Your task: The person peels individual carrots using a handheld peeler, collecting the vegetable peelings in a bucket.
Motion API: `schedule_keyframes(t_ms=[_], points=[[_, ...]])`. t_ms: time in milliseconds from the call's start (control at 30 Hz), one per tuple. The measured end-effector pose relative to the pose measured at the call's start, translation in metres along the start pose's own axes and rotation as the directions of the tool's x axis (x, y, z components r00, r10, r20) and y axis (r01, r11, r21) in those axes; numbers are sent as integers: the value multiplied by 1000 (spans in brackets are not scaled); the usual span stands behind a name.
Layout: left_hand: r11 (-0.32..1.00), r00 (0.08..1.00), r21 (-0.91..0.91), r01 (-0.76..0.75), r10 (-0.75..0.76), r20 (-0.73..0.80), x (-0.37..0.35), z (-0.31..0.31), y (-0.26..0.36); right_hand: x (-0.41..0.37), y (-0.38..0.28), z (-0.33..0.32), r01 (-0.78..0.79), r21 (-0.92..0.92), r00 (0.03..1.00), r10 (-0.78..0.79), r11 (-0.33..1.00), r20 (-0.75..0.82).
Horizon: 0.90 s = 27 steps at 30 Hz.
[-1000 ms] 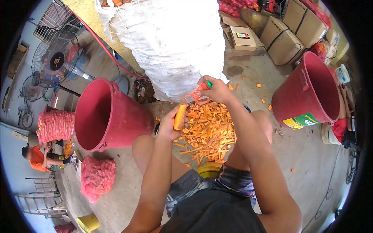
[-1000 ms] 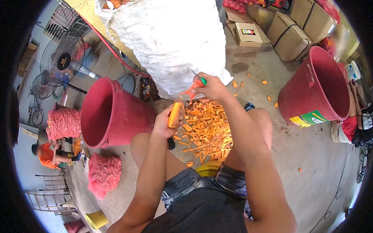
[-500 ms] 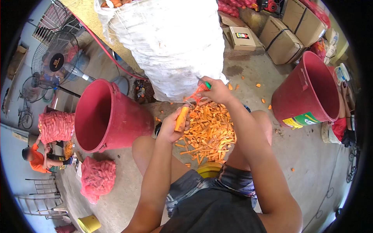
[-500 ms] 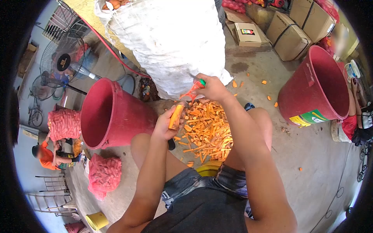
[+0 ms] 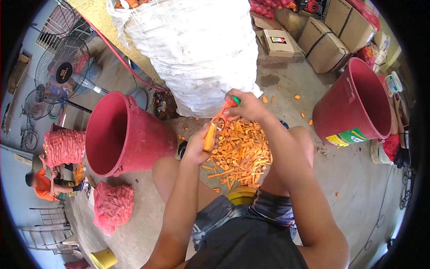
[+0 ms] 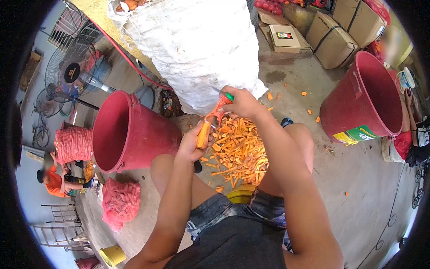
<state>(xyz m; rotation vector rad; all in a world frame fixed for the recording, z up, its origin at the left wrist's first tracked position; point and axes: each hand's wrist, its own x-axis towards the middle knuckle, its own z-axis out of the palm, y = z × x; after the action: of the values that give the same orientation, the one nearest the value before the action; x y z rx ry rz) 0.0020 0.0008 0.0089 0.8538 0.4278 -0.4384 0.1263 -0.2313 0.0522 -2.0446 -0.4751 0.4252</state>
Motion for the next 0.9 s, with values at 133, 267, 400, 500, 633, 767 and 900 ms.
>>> schedule_keyframes(t_ms=[133, 267, 400, 500, 633, 767, 900], points=[[1000, 1000, 12, -5, 5, 18, -14, 19, 7, 5, 16, -8, 34, -105, 985, -51, 994, -168], [981, 999, -188, -43, 45, 4, 8, -14, 0, -12, -7, 14, 146, 23, 989, -146, 989, -35], [995, 982, -95, -42, 24, -188, -8, 37, 7, -23, -15, 26, 317, -106, 948, -315, 943, 37], [998, 999, -41, -40, 40, 11, 12, -9, -8, -7, -3, 11, 248, -94, 963, -256, 964, -82], [1000, 999, 12, -29, 29, -29, -5, 8, 0, 7, 14, -6, 91, -182, 972, -127, 979, -196], [997, 998, -44, -63, 63, -11, 1, -9, -1, 0, 4, -2, 54, -77, 986, -65, 996, -153], [985, 985, -167, -46, 17, -173, 1, 17, 1, -21, -15, 24, 282, -50, 959, -280, 958, 37]])
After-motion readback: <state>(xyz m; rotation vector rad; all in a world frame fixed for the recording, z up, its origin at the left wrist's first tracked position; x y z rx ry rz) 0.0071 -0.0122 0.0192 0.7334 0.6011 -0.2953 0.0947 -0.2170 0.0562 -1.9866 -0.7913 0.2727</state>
